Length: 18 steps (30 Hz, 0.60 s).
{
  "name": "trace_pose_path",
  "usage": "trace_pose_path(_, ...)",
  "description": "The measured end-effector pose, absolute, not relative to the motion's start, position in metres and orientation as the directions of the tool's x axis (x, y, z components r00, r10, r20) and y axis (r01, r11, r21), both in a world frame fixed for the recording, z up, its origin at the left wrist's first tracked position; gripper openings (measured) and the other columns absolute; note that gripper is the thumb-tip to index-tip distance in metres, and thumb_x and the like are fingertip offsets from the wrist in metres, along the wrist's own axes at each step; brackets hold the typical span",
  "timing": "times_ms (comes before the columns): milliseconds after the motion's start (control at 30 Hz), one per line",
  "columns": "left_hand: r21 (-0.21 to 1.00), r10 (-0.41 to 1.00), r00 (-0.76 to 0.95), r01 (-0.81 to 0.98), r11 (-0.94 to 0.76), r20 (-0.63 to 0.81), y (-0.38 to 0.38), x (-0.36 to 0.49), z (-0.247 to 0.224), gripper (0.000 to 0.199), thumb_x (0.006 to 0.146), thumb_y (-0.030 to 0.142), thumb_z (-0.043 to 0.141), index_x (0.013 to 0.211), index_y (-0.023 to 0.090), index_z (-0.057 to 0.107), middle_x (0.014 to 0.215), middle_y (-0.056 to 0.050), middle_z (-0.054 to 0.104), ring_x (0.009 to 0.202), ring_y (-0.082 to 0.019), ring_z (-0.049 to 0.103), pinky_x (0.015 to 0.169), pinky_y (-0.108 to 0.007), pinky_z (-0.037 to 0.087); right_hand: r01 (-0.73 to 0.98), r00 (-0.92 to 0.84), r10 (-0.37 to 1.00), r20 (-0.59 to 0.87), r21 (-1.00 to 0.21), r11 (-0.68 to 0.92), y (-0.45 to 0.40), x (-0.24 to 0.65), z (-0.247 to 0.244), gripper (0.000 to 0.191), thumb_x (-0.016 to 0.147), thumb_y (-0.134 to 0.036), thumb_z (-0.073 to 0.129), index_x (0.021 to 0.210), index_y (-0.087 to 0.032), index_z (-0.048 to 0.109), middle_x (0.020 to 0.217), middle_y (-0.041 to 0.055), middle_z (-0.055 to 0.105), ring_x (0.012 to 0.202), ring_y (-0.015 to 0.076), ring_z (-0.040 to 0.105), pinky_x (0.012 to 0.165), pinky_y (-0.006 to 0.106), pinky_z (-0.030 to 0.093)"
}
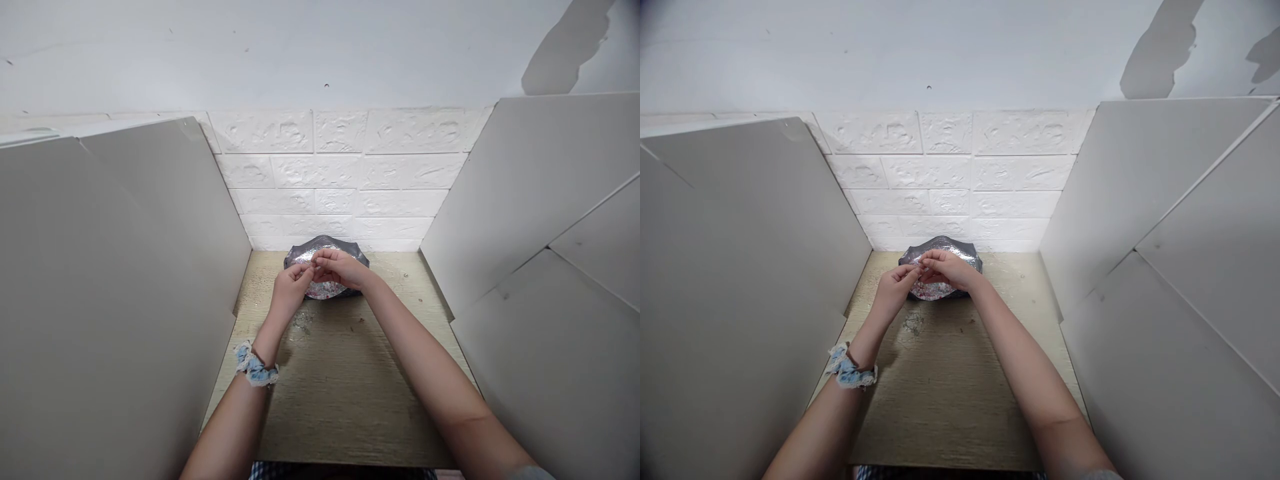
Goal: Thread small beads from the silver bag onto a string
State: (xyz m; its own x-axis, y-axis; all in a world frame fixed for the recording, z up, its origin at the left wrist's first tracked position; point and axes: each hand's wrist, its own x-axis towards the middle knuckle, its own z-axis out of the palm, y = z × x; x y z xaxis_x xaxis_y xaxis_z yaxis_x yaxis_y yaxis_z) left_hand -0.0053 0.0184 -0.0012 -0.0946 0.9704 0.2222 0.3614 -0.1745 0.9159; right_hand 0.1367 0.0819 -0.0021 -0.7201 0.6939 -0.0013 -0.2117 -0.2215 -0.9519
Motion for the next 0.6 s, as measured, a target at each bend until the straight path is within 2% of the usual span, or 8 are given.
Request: trace_pose_path(600,0.932,0.972,-0.109,0.324,-0.164,0.210,0.0177,-0.0042,0.0018,0.031,0.070,0.041,0.051,0.072,0.013,0.064,0.063,-0.002,0.059,0.063,-0.013,0.050,0.058,-0.023,0.036,-0.200,-0.722,0.691,-0.025,-0.949,-0.244,0.0818,0.1369,-0.0013,0.023,0.069,-0.031,0.064,0.081,-0.016,0.053,0.074,0.0000,0.056,0.067,0.0080,0.056,0.072,0.025,0.047)
